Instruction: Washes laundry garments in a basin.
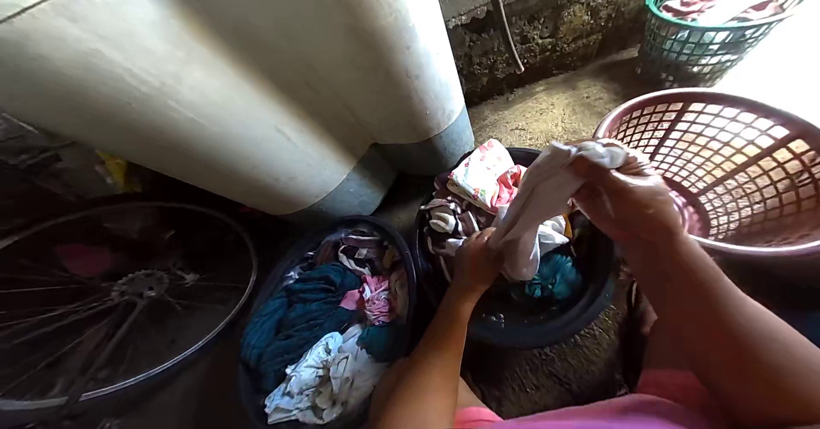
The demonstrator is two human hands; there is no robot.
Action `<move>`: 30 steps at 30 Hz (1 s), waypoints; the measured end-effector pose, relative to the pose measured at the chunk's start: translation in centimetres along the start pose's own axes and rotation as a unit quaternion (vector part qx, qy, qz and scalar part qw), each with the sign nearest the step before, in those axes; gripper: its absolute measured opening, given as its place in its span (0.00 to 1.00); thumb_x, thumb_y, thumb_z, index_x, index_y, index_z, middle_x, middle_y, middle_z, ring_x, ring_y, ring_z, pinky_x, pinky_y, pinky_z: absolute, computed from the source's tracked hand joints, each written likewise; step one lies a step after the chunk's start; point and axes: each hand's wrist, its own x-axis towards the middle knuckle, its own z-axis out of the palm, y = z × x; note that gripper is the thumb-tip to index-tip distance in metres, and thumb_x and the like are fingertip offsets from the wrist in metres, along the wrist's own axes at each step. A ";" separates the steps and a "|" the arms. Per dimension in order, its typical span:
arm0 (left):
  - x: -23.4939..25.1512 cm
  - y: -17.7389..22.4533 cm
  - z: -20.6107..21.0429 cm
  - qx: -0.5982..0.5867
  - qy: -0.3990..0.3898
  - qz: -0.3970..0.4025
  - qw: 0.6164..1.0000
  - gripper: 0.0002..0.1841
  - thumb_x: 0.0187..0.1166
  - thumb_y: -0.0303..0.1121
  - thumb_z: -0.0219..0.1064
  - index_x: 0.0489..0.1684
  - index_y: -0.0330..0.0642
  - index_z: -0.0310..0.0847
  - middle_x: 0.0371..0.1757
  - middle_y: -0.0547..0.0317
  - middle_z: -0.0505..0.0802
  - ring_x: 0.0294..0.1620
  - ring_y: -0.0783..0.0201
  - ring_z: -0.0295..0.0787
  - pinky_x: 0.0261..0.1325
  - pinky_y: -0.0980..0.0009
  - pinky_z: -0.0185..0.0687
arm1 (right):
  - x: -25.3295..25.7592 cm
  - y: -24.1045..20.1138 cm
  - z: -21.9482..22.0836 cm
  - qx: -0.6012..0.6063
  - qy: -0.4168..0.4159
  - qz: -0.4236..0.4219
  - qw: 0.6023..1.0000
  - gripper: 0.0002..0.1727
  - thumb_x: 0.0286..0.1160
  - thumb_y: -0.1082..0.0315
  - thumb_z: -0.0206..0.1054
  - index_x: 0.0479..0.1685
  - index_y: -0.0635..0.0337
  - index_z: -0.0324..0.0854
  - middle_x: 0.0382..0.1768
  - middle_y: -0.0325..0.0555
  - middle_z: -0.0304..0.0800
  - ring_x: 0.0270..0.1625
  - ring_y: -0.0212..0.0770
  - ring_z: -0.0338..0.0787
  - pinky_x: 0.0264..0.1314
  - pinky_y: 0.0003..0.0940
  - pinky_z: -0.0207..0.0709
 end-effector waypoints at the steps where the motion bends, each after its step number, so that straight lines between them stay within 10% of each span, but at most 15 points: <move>1: 0.1 -0.4 0.0 0.024 0.014 -0.003 1.000 0.24 0.79 0.41 0.69 0.70 0.38 0.84 0.66 0.41 0.90 0.72 0.43 0.84 0.76 0.41 0.74 | 0.0 -0.8 0.2 0.032 0.007 -0.023 0.999 0.07 0.78 0.68 0.71 0.46 0.47 0.93 0.45 0.34 0.97 0.45 0.28 0.94 0.51 0.29 0.91; 5: 0.2 -1.2 -2.0 0.018 -0.022 -0.059 0.998 0.19 0.87 0.40 0.60 0.57 0.32 0.88 0.64 0.38 0.90 0.73 0.44 0.83 0.79 0.44 0.71 | -0.1 -4.1 -0.9 0.079 0.024 -0.098 0.992 0.12 0.76 0.57 0.75 0.54 0.48 0.87 0.48 0.36 0.95 0.51 0.34 0.94 0.59 0.35 0.89; 8: -0.1 -2.4 -4.6 -0.163 0.033 -0.018 0.986 0.15 0.85 0.34 0.63 0.51 0.29 0.88 0.50 0.43 0.93 0.55 0.57 0.90 0.65 0.57 0.83 | 0.3 -6.0 -2.8 0.080 0.094 -0.155 0.980 0.11 0.90 0.58 0.59 0.59 0.51 0.80 0.49 0.38 0.93 0.54 0.35 0.93 0.64 0.35 0.87; 11: -0.7 -3.0 -6.8 -0.382 0.100 -0.024 0.918 0.07 0.83 0.28 0.65 0.46 0.34 0.86 0.40 0.58 0.92 0.40 0.70 0.89 0.47 0.67 0.89 | 0.7 -5.7 -6.5 0.051 0.161 -0.209 0.963 0.13 0.95 0.62 0.49 0.63 0.56 0.75 0.52 0.40 0.91 0.57 0.38 0.94 0.67 0.40 0.87; 14: -0.8 -1.9 -6.9 -0.524 0.179 -0.061 0.831 0.07 0.87 0.23 0.56 0.51 0.33 0.81 0.41 0.58 0.91 0.42 0.69 0.90 0.52 0.67 0.89 | 1.8 -3.5 -7.7 -0.148 0.181 -0.152 0.960 0.16 0.91 0.68 0.55 0.73 0.55 0.70 0.61 0.39 0.89 0.61 0.37 0.91 0.70 0.37 0.86; 16: -0.3 -1.1 -6.2 -0.555 0.206 -0.104 0.799 0.12 0.90 0.25 0.54 0.62 0.30 0.77 0.47 0.52 0.90 0.46 0.65 0.89 0.55 0.62 0.88 | 1.2 -0.6 -7.8 -0.460 0.141 0.025 0.877 0.32 0.84 0.67 0.64 0.88 0.59 0.62 0.70 0.51 0.83 0.65 0.41 0.87 0.70 0.41 0.82; 17: 0.0 -0.8 -5.8 -0.565 0.203 -0.125 0.790 0.14 0.91 0.26 0.52 0.67 0.30 0.75 0.49 0.49 0.90 0.47 0.62 0.89 0.54 0.61 0.88 | 0.8 1.1 -7.5 -0.578 0.077 0.122 0.803 0.37 0.79 0.66 0.72 0.86 0.67 0.63 0.71 0.66 0.81 0.68 0.59 0.86 0.71 0.60 0.78; 19: 0.5 -0.1 -5.0 -0.581 0.186 -0.150 0.778 0.15 0.92 0.29 0.51 0.70 0.33 0.73 0.47 0.49 0.89 0.42 0.61 0.90 0.45 0.61 0.89 | -0.4 4.8 -6.0 -0.687 -0.106 0.277 0.663 0.31 0.73 0.60 0.77 0.71 0.70 0.78 0.66 0.75 0.82 0.67 0.75 0.84 0.67 0.76 0.74; 21: 0.4 0.7 -4.8 -0.622 0.142 -0.139 0.758 0.17 0.93 0.30 0.48 0.74 0.35 0.70 0.49 0.49 0.90 0.44 0.59 0.90 0.46 0.59 0.90 | -2.3 8.7 -4.6 -0.658 -0.258 0.343 0.619 0.32 0.70 0.49 0.79 0.66 0.65 0.85 0.61 0.72 0.87 0.65 0.74 0.85 0.66 0.77 0.74; 24: -0.4 1.3 -4.8 -0.710 0.050 -0.034 0.702 0.16 0.92 0.33 0.46 0.71 0.41 0.71 0.51 0.51 0.92 0.48 0.58 0.93 0.52 0.58 0.92 | -5.0 12.9 -3.4 -0.555 -0.285 0.319 0.714 0.34 0.68 0.48 0.80 0.63 0.69 0.84 0.58 0.69 0.88 0.66 0.68 0.86 0.72 0.69 0.73; 26: -0.6 0.9 -4.7 -0.725 0.005 0.053 0.687 0.19 0.82 0.38 0.63 0.68 0.41 0.75 0.53 0.54 0.94 0.53 0.61 0.93 0.59 0.61 0.90 | -5.0 13.2 -2.2 -0.507 -0.192 0.278 0.793 0.19 0.77 0.60 0.71 0.49 0.71 0.88 0.45 0.64 0.92 0.52 0.59 0.91 0.61 0.62 0.80; 28: -0.7 0.4 -4.8 -0.658 0.009 0.097 0.747 0.32 0.77 0.50 0.72 0.72 0.35 0.73 0.60 0.55 0.91 0.61 0.63 0.90 0.68 0.62 0.85 | -3.7 11.8 -0.8 -0.452 -0.129 0.260 0.843 0.13 0.82 0.66 0.63 0.39 0.68 0.88 0.34 0.52 0.90 0.38 0.43 0.90 0.48 0.48 0.84; 30: -0.8 0.1 -5.0 -0.521 0.043 0.055 0.851 0.25 0.87 0.43 0.60 0.70 0.28 0.74 0.58 0.52 0.90 0.58 0.65 0.89 0.66 0.65 0.85 | -2.3 9.4 0.5 -0.356 -0.090 0.265 0.892 0.10 0.82 0.73 0.59 0.41 0.69 0.86 0.35 0.45 0.91 0.37 0.33 0.91 0.45 0.36 0.88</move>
